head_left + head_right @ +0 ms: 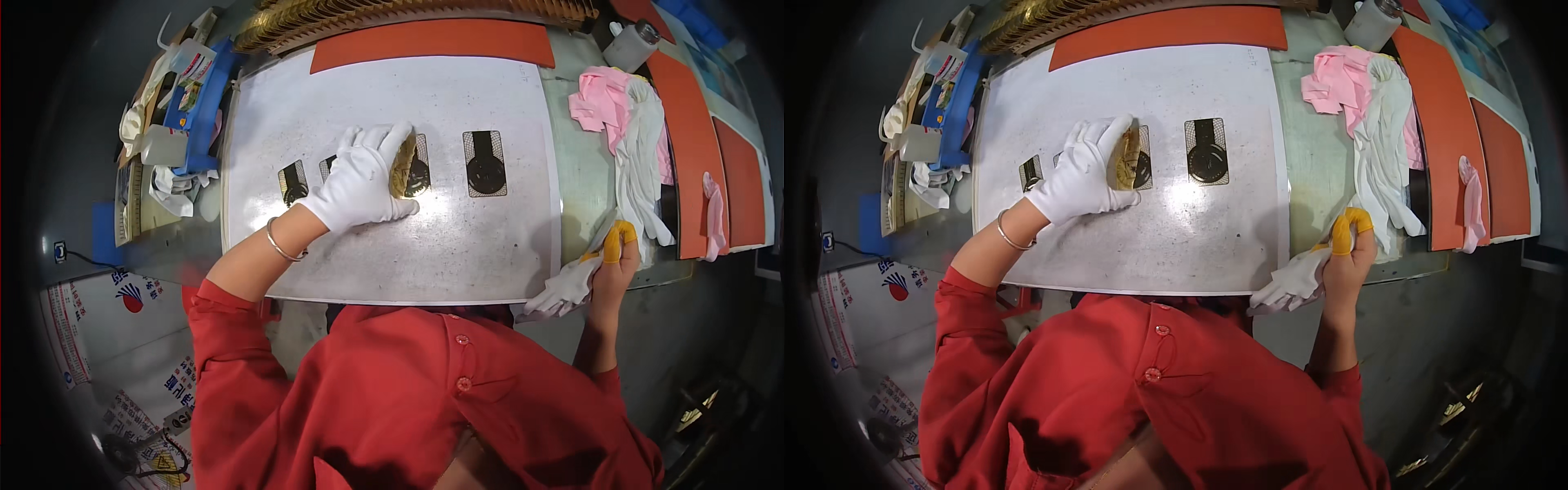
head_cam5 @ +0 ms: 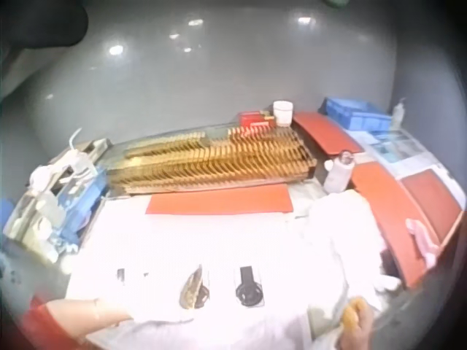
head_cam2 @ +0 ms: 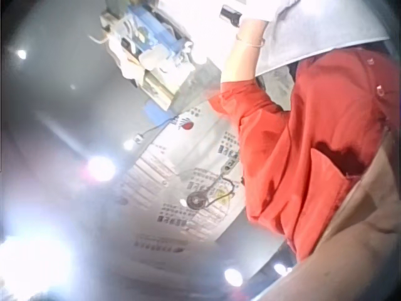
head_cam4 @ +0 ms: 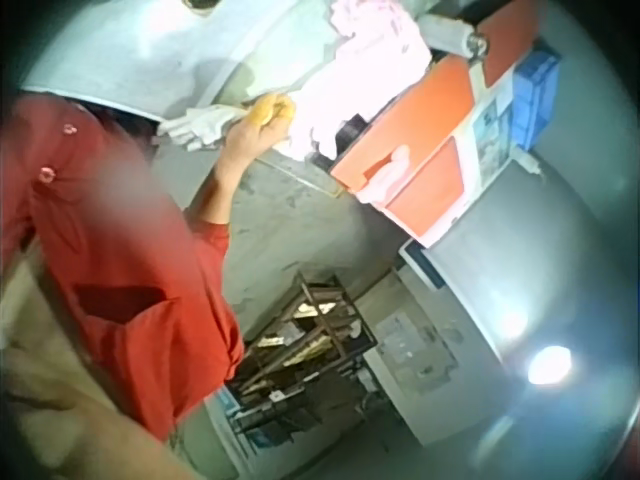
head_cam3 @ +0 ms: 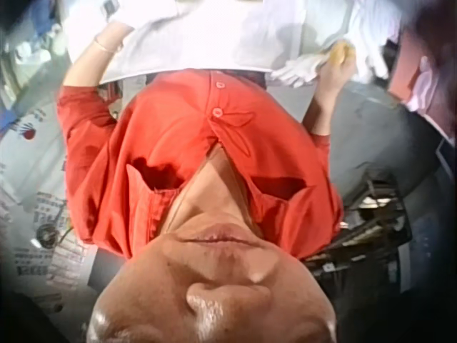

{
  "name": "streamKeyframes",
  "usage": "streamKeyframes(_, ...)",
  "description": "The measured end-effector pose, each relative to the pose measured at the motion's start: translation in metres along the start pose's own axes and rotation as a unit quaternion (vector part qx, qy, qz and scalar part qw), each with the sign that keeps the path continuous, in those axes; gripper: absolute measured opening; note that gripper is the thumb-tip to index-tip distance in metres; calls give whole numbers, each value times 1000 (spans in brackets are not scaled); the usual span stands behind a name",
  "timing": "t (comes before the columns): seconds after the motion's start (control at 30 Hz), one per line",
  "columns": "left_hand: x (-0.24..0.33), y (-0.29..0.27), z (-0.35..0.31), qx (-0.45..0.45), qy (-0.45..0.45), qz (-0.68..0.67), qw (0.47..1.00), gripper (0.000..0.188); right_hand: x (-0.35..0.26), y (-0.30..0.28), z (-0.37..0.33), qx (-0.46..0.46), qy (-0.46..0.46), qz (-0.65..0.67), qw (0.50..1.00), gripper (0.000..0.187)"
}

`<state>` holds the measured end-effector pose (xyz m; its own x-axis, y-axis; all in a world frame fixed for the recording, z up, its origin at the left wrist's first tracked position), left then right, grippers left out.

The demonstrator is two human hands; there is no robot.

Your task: The person cleans a metal tray containing several rectangular molds using a yellow sponge and a white cloth. They wipe the inside of each mold and the surrounding tray surface, occasionally picking up and moving the molds to clean underneath them. The person also uses a spray bottle to apply liquid to the cloth during the process.

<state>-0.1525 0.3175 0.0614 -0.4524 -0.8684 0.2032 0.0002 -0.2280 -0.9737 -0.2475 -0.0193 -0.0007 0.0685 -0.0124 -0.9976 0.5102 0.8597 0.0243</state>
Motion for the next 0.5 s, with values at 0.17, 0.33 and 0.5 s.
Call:
streamKeyframes(0.17, 7, -1, -5, 35, -16, -73, 997, 79, -3, 2, -2, 2, 5, 9, 1000, 15)
streamKeyframes(0.33, 6, 3, -4, 20, -3, 1, 1000, 78, 7, -9, 4, -19, -46, -68, 996, 16)
streamKeyframes(0.5, 13, -3, -5, 13, -79, -93, 992, 79, -1, -3, -1, 6, -7, -15, 1000, 14)
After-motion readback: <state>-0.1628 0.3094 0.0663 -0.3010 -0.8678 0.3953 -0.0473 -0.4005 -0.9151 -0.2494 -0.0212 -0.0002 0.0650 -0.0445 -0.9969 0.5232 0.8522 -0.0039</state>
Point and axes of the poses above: each hand's wrist, its own z-axis towards the middle knuckle, its own y-axis out of the palm, x = y × z, the point moved 4 cm from there along z, towards the middle knuckle, and after that the axes turned 9 degrees about x, right-handed, at the moved point
